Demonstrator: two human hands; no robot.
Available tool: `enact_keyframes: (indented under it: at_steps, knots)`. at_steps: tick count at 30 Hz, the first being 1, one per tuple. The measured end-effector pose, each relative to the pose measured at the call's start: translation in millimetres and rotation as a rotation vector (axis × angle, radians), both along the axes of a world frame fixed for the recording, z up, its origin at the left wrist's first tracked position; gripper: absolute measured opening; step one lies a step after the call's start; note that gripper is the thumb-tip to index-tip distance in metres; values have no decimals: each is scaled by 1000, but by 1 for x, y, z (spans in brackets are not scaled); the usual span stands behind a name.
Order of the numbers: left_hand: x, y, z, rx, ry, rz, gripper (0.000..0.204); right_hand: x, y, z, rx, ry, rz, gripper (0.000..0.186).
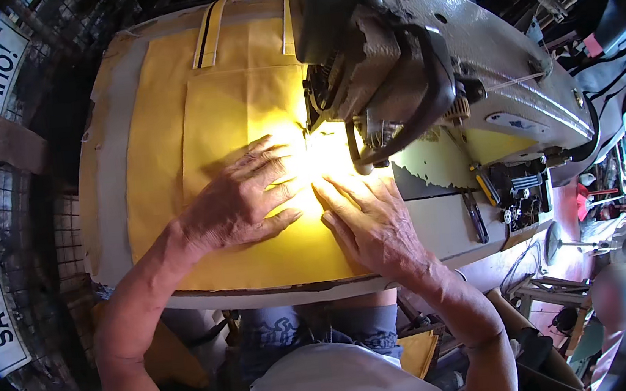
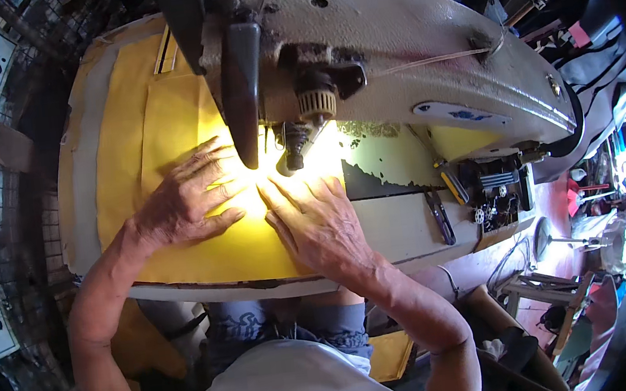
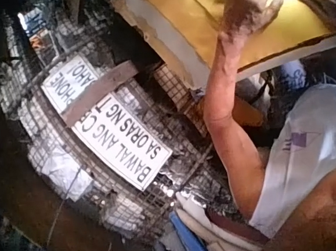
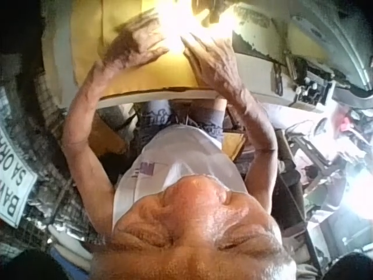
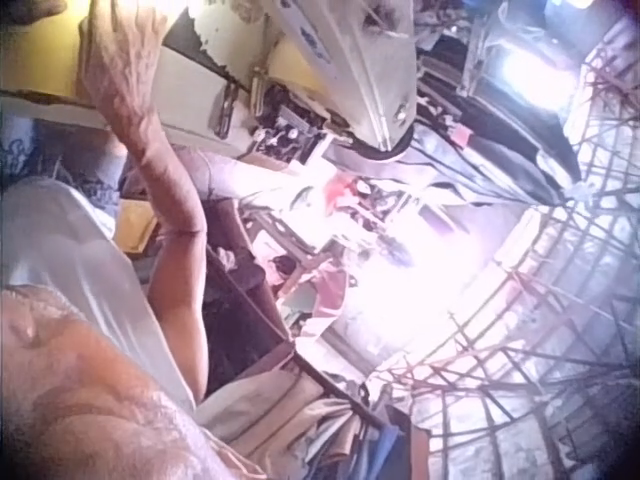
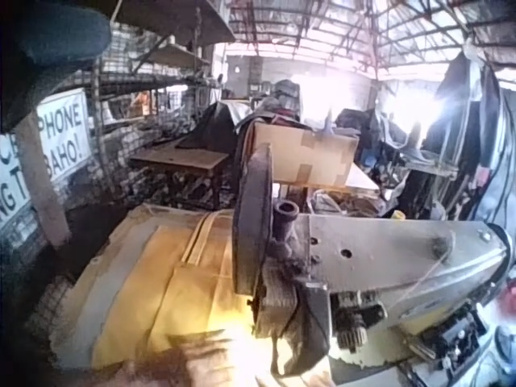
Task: Sewing and assembling components of a yellow leather tote bag using an industrial sewing machine.
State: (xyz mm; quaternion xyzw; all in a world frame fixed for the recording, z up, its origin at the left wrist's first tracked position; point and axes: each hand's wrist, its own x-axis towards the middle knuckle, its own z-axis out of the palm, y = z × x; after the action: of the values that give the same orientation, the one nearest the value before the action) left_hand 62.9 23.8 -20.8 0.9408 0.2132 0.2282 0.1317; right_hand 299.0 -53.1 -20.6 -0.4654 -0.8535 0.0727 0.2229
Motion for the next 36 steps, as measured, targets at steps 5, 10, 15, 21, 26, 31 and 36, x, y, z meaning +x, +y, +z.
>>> enact_keyframes:
  at_steps: [5, 10, 15, 21, 26, 31, 36]
  knots:
    - [-1, 24, 1, -24, 5, -39, 35, 1, 21, 6, -138, -89, -23, 39]
    - [-6, 39, -3, 26, -8, -63, 32, 24, 2, 22, -30, -89, -61, 40]
    - [-1, 40, -4, 17, -63, -70, 34, 150, -53, 98, 307, 223, -691, 35]
    - [0, 45, -5, 37, -47, -93, 34, 335, 72, 178, 434, -226, -880, 40]
    - [-1, 42, -6, 46, -82, -77, 34, 447, 141, 177, 178, -586, -791, 40]
    - [-1, 45, -9, 48, -30, -47, 34, 418, 139, 166, 133, -878, -621, 34]
    - [1, 43, -6, 43, -52, -43, 34, 445, 135, 172, 124, -817, -582, 40]
